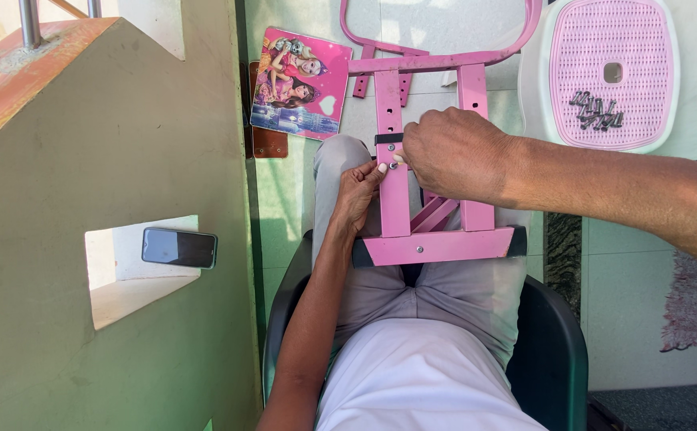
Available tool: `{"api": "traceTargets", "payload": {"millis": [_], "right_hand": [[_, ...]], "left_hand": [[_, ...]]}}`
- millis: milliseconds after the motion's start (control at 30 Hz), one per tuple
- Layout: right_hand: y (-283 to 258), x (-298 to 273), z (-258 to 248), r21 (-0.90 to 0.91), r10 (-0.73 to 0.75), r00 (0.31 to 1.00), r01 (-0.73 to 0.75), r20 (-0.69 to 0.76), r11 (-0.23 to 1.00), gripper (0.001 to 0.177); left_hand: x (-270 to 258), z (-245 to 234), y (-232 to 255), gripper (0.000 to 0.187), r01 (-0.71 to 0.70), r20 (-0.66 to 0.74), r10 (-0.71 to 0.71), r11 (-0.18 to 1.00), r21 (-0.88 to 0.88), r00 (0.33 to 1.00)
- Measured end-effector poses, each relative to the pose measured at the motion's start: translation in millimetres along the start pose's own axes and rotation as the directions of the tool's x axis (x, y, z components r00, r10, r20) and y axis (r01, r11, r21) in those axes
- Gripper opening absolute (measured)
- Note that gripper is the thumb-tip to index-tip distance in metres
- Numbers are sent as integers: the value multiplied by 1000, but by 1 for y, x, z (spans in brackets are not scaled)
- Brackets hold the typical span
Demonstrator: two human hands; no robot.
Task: The person assembles a pink metal frame by inserting bolts and tightening them with a screwdriver. They align the frame parts, insert bolts into holes, and use a screwdriver to secure the connections.
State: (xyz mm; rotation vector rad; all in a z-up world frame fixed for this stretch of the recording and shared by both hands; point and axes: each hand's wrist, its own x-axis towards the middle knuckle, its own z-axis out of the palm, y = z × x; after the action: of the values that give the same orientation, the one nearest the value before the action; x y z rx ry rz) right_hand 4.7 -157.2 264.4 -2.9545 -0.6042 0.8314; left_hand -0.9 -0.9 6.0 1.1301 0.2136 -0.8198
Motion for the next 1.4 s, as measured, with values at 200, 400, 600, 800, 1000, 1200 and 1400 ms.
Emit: {"api": "traceTargets", "payload": {"millis": [200, 400, 600, 800, 1000, 1200, 1400], "right_hand": [[2, 0, 4, -13, 42, 998, -42, -52, 999, 22], [-3, -5, 3, 18, -16, 987, 19, -159, 1000, 15], [-4, -11, 5, 52, 31, 992, -25, -124, 998, 15], [7, -37, 10, 27, 72, 953, -66, -294, 997, 28], [31, -62, 23, 186, 172, 887, -99, -429, 977, 32], [40, -61, 48, 327, 254, 908, -141, -333, 934, 29], [38, -58, 58, 373, 229, 884, -68, -408, 925, 26]], "left_hand": [[2, -1, -2, 35, -7, -11, 7, 1000, 19, 1000], [4, -4, -5, 34, -4, -13, 4, 1000, 15, 1000], [5, -5, -6, 29, -16, 6, 16, 1000, 17, 1000], [5, -6, -7, 27, -7, 18, 7, 1000, 0, 1000], [2, -6, -4, 27, -15, 12, 14, 1000, 25, 1000], [-1, -3, 2, 28, 8, 9, -8, 999, 31, 1000], [3, -9, -5, 26, -42, 44, 41, 999, 9, 998]]}}
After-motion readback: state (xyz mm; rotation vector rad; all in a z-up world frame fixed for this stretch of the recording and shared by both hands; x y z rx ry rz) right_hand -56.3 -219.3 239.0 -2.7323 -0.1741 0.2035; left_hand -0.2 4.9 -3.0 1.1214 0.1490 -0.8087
